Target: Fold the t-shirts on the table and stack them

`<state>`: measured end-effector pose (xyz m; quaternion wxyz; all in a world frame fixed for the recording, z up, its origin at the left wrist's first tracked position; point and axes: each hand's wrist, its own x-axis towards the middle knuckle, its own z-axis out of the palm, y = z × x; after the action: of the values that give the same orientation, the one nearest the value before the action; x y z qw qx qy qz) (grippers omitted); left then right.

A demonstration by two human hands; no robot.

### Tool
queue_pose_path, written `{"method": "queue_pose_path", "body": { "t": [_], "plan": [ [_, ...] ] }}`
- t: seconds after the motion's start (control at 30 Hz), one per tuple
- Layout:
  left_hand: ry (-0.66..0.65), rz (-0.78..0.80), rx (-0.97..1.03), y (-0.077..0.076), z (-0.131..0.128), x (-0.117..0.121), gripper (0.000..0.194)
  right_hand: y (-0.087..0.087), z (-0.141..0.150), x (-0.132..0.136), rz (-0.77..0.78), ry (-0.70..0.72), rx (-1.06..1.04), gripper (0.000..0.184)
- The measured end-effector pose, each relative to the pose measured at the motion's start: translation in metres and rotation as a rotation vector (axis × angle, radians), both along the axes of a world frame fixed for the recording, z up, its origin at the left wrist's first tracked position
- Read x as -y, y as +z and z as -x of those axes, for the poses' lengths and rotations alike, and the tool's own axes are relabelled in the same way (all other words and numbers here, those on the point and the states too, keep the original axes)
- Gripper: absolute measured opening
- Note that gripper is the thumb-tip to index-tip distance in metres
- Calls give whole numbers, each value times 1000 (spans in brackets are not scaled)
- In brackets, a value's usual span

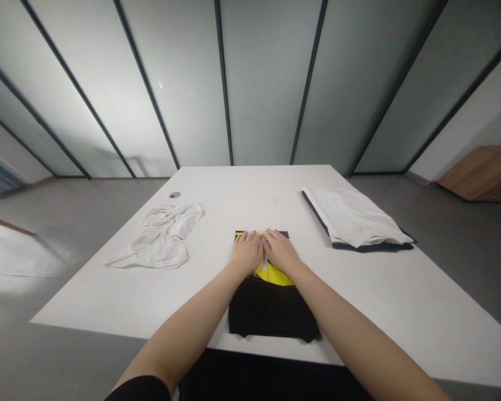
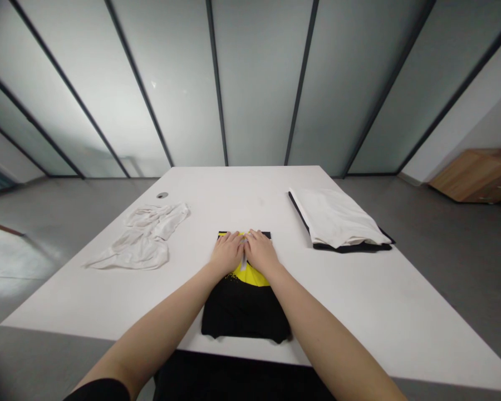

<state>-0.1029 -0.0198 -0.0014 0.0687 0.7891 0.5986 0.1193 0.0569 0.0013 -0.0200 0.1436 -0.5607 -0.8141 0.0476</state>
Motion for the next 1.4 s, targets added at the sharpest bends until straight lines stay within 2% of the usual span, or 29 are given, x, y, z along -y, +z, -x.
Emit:
{"method": "queue_pose_path", "body": {
  "t": [0.5, 0.67, 0.97, 1.07, 1.2, 1.4],
  "plan": [
    [-16, -5, -40, -3, -2, -1, 56, -3, -1, 0, 35, 9, 42, 54],
    [-30, 49, -89, -1, 0, -3, 61, -2, 0, 6, 83, -60, 97, 59],
    [144, 82, -73, -7, 3, -18, 73, -3, -5, 4, 133, -187, 67, 67],
    [253, 93, -87, -7, 11, -23, 75, -2, -15, 1, 140, -249, 78, 66],
    [350, 31, -116, 1, 30, -22, 64, -1, -38, -3, 105, -363, 43, 62],
    [361, 26, -102, 17, 49, -26, 40, -2, -54, -6, 24, -370, -25, 47]
  ]
}}
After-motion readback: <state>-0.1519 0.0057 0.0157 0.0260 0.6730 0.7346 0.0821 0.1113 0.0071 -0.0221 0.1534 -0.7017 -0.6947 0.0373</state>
